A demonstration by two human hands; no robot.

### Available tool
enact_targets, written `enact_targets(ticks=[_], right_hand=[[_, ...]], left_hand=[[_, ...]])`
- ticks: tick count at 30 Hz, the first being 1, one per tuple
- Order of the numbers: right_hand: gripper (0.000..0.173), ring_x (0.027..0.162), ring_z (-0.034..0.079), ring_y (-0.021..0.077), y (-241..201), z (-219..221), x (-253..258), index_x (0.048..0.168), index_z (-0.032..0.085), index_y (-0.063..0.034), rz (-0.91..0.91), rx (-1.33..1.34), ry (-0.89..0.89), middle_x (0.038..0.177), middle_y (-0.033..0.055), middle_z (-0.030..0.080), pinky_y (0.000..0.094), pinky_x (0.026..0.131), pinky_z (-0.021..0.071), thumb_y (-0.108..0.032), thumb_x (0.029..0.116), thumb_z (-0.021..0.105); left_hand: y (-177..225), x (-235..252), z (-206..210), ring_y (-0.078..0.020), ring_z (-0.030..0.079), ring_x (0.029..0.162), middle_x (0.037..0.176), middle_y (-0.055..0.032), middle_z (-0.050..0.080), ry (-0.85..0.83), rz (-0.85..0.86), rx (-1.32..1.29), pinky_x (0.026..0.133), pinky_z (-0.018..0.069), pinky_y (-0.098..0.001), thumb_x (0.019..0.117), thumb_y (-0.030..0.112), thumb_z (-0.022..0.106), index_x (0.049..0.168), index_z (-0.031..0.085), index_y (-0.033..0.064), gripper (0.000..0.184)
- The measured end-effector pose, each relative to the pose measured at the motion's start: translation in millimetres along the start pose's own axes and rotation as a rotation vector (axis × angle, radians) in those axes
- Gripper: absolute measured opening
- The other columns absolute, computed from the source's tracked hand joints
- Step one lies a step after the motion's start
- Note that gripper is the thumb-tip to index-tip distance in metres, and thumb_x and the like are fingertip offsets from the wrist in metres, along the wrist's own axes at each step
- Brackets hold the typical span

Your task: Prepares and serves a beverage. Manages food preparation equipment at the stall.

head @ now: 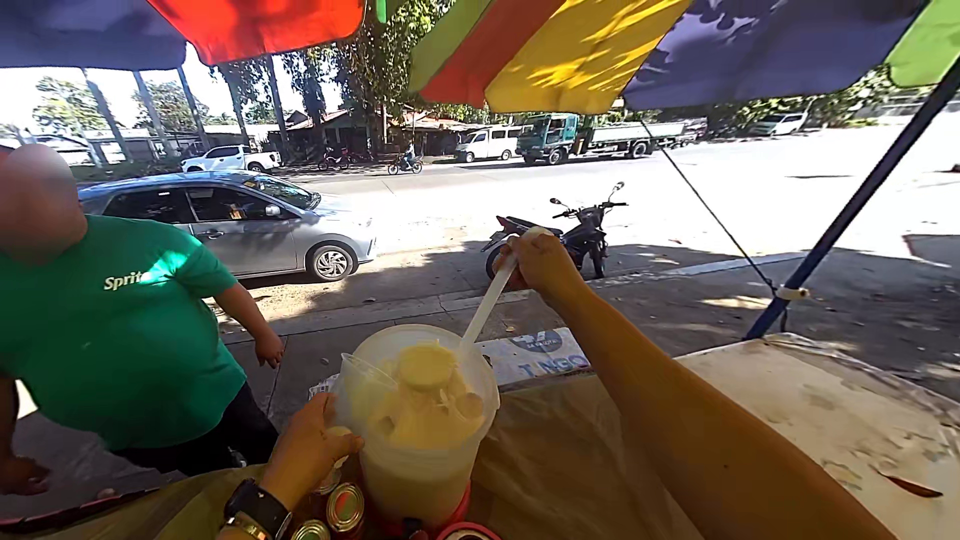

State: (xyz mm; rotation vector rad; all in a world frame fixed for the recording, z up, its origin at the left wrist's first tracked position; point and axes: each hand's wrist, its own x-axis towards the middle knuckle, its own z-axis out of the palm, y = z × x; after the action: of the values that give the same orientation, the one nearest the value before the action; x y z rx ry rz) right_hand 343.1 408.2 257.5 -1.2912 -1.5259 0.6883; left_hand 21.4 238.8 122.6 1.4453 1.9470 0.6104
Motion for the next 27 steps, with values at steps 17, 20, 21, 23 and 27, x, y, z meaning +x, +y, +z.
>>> enact_targets(ticks=[17, 20, 21, 23, 27], right_hand=[[0.027, 0.06, 0.058, 0.003, -81.8, 28.1, -76.1, 0.104, 0.066, -0.007, -0.816, -0.158, 0.115, 0.079, -0.0004, 0.066, 0.021, 0.056, 0.0495, -0.025, 0.1094, 0.047], [0.025, 0.065, 0.059, 0.0031, -72.5, 29.9, -101.9, 0.104, 0.069, -0.004, -1.033, -0.181, 0.138, 0.08, 0.0015, 0.065, 0.0189, 0.058, 0.0503, -0.02, 0.108, 0.05], [0.023, 0.072, 0.062, 0.0042, -68.6, 29.5, -109.5, 0.105, 0.069, -0.0019, -1.123, -0.182, 0.14, 0.085, 0.0039, 0.068, 0.019, 0.064, 0.0524, -0.017, 0.107, 0.051], [0.02, 0.088, 0.068, 0.0072, -60.6, 26.7, -123.5, 0.109, 0.066, -0.0013, -1.273, -0.172, 0.101, 0.097, 0.0073, 0.072, 0.0209, 0.077, 0.0567, -0.015, 0.1058, 0.053], [0.015, 0.089, 0.066, 0.012, -43.5, 19.3, -151.5, 0.113, 0.061, -0.0101, -1.442, -0.197, -0.076, 0.109, 0.0059, 0.07, 0.0231, 0.073, 0.0547, -0.021, 0.1058, 0.053]], left_hand=[[21.3, 48.3, 65.0, -0.0274, 0.067, 0.11, 0.12, -0.0184, 0.067, 0.122, 0.081, -0.38, 0.097, 0.0544, -0.0453, 0.0748, 0.024, 0.091, 0.131, 0.056, 0.0006, 0.07], [18.3, 46.4, 77.6, -0.0265, 0.067, 0.111, 0.122, -0.0178, 0.066, 0.182, 0.097, -0.457, 0.098, 0.0542, -0.0445, 0.0764, 0.025, 0.09, 0.134, 0.056, 0.0008, 0.071], [16.8, 46.5, 81.3, -0.0264, 0.066, 0.112, 0.123, -0.0178, 0.066, 0.202, 0.104, -0.477, 0.098, 0.0542, -0.0443, 0.0766, 0.026, 0.09, 0.135, 0.055, 0.0009, 0.072], [14.6, 46.6, 88.4, -0.0259, 0.067, 0.111, 0.122, -0.018, 0.066, 0.247, 0.125, -0.526, 0.097, 0.0551, -0.0434, 0.0766, 0.025, 0.09, 0.136, 0.054, 0.0004, 0.073], [14.3, 43.2, 96.4, -0.0246, 0.066, 0.114, 0.123, -0.0186, 0.066, 0.348, 0.191, -0.586, 0.1, 0.0535, -0.0417, 0.0774, 0.025, 0.088, 0.139, 0.052, -0.0019, 0.076]])
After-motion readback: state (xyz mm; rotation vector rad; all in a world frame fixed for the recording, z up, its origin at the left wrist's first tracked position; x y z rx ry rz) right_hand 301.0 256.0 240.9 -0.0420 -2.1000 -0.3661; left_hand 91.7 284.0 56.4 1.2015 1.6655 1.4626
